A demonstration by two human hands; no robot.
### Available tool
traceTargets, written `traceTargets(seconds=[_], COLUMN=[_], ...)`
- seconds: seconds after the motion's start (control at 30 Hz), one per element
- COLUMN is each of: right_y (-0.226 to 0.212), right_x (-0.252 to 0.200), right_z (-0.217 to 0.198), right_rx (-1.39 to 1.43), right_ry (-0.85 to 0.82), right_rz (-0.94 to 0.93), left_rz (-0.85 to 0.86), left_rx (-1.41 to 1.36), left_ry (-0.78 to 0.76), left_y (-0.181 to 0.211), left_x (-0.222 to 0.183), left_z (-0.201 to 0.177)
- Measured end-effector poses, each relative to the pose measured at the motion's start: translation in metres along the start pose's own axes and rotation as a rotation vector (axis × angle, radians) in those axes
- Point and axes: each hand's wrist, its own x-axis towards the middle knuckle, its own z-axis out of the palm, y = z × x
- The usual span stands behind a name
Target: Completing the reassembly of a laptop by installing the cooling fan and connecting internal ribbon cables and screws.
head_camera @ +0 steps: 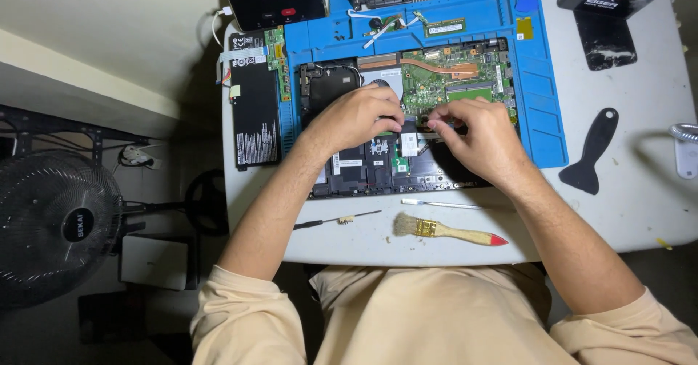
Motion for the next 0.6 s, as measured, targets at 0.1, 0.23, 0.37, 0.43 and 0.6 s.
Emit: traceTargets(seconds=[0.1,0.23,0.37,0.43,0.6], right_y=[-0.002,-0.022,-0.022,-0.019,-0.023], right_x=[-0.004,-0.001,0.004,0.005,0.009], right_z=[-0.001,-0.007,-0.003,0.001,0.010], right_rx=[-0.050,-0.061,-0.082,-0.094,-0.142], right_ry=[-0.022,-0.056,-0.086,-0.094,-0.118], right_rz=[0.013,0.032,0.002,-0.002,-0.024], left_rz=[-0.030,-0.115,-0.194,-0.221,-0.292], left_rx=[-0.020,-0.100,-0.167,-0.171,-0.169], left_ry=[-0.038,-0.040,-0.053,-0.073,-0.082], left_y=[0.004,-0.008,-0.007,-0.006,-0.008], left_x=[0.002,0.004,0.006,0.006,0.012], left_z=[-0.002,-0.001,-0.011,-0.013,-0.015])
